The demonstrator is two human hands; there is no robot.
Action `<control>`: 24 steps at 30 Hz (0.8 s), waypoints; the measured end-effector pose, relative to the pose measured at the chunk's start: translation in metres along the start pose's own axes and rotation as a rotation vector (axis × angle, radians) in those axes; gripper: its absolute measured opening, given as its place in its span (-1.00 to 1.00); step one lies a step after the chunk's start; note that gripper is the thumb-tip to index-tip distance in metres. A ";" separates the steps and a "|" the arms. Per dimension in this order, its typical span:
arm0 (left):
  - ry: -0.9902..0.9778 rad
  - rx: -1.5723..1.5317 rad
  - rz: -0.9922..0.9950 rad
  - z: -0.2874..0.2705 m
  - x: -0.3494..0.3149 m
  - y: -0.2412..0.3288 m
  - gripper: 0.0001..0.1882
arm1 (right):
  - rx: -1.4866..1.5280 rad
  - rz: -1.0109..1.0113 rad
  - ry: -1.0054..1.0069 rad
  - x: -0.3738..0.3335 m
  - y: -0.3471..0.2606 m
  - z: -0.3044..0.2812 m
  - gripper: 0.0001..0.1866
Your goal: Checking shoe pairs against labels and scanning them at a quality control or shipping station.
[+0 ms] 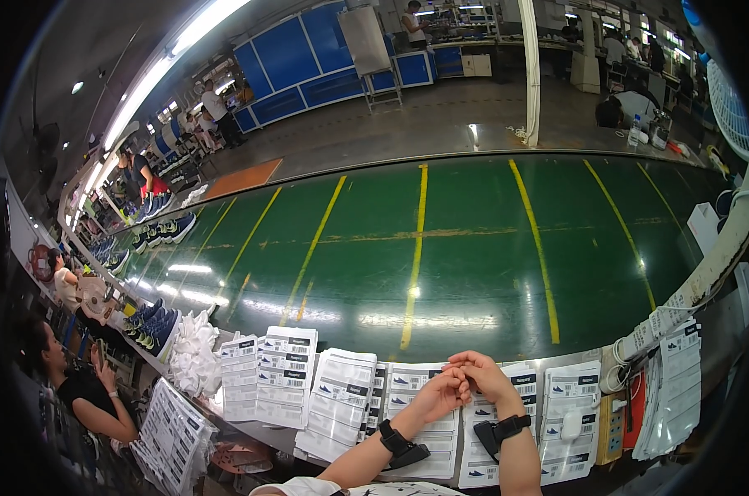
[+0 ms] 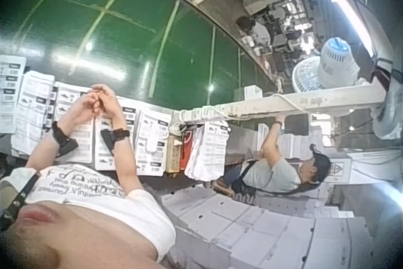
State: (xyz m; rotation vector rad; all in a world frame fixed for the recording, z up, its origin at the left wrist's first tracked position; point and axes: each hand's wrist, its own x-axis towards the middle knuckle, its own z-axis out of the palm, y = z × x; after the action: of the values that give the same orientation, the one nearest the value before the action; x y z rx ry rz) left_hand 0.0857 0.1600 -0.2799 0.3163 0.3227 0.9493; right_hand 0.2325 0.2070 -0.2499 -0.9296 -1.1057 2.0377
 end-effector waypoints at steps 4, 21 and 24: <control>0.015 -0.007 -0.002 0.002 0.000 0.000 -0.97 | -0.010 0.011 0.002 0.001 0.001 -0.002 -0.73; 0.012 -0.004 -0.005 0.001 0.000 0.000 -0.97 | -0.005 0.027 -0.003 0.001 0.000 -0.001 -0.73; 0.011 -0.009 -0.003 0.001 0.000 0.000 -0.97 | 0.008 0.021 -0.008 0.001 0.001 -0.002 -0.73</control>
State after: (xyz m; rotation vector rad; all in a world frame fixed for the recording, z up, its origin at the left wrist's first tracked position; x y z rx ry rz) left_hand 0.0866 0.1601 -0.2793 0.3023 0.3287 0.9498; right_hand 0.2334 0.2079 -0.2522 -0.9332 -1.0956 2.0635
